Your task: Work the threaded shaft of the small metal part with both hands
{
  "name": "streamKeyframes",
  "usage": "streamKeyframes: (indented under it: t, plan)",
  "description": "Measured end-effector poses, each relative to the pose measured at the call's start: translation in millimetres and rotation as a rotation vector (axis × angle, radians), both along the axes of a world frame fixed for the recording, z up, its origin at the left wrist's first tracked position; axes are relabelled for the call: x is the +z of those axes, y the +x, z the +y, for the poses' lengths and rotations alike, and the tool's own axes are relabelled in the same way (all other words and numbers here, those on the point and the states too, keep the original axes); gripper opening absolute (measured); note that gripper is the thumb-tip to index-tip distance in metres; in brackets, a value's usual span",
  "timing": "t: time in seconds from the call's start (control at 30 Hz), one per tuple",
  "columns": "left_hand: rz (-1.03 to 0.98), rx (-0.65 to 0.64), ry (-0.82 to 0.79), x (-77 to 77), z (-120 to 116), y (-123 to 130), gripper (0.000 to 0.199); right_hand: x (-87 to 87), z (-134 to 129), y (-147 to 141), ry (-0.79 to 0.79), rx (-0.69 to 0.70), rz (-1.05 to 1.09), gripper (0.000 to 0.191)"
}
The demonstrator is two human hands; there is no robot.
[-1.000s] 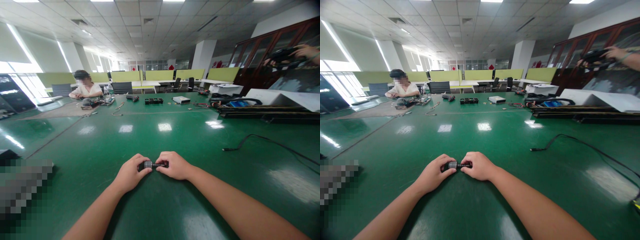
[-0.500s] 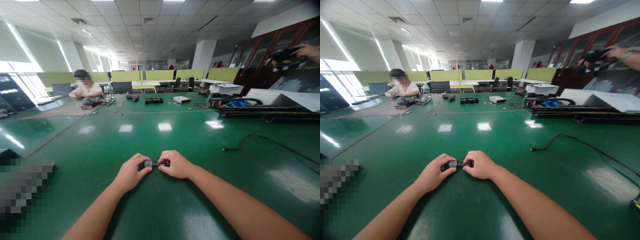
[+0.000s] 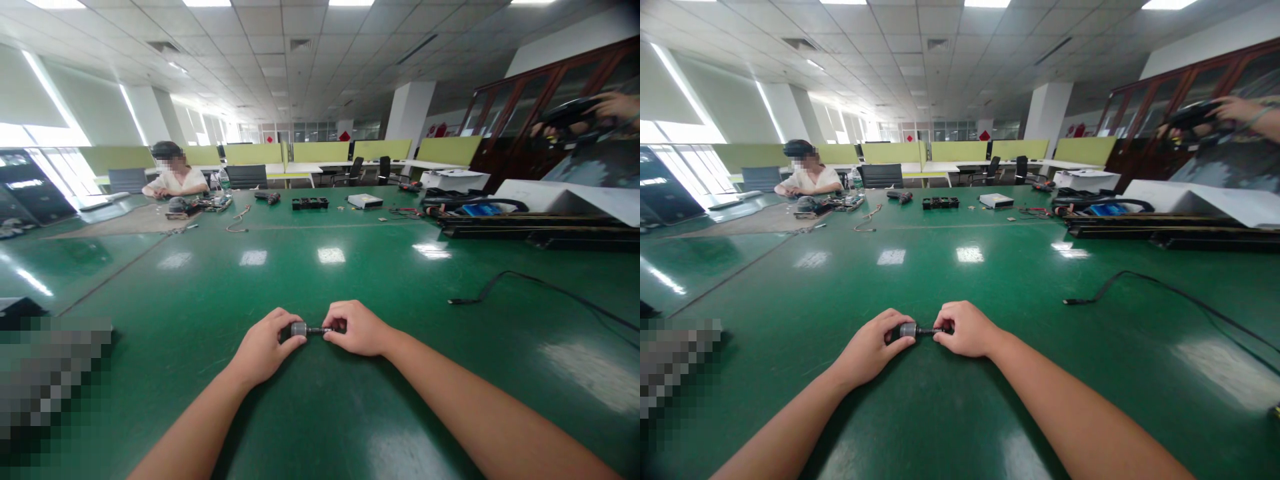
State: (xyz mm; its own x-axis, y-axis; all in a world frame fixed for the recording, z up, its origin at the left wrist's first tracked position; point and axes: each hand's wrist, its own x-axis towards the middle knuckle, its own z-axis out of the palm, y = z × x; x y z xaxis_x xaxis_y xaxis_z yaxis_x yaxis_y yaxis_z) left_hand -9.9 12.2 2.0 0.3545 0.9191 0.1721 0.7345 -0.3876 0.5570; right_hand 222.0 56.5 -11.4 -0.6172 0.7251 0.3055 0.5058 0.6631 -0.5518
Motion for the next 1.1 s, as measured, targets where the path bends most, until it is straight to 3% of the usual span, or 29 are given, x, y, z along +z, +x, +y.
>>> streamKeyframes:
  t: [0.53,0.77,0.93,1.1]
  plan:
    - [0.006,0.005,-0.001,0.6,0,-2,0.024,-5.4,12,16,-0.097,0.017,0.004,0.008]
    - [0.004,0.006,-0.004,0.8,0,-1,0.021,-1.0,5,7,-0.098,-0.002,0.038,0.01]
    - [-0.005,0.001,-0.001,-2.3,3,-1,0.021,1.3,-4,-4,-0.102,0.077,0.108,0.056]
    - [-0.001,0.005,0.005,-3.2,3,-1,0.02,1.7,-5,-4,-0.153,0.053,0.127,0.055]
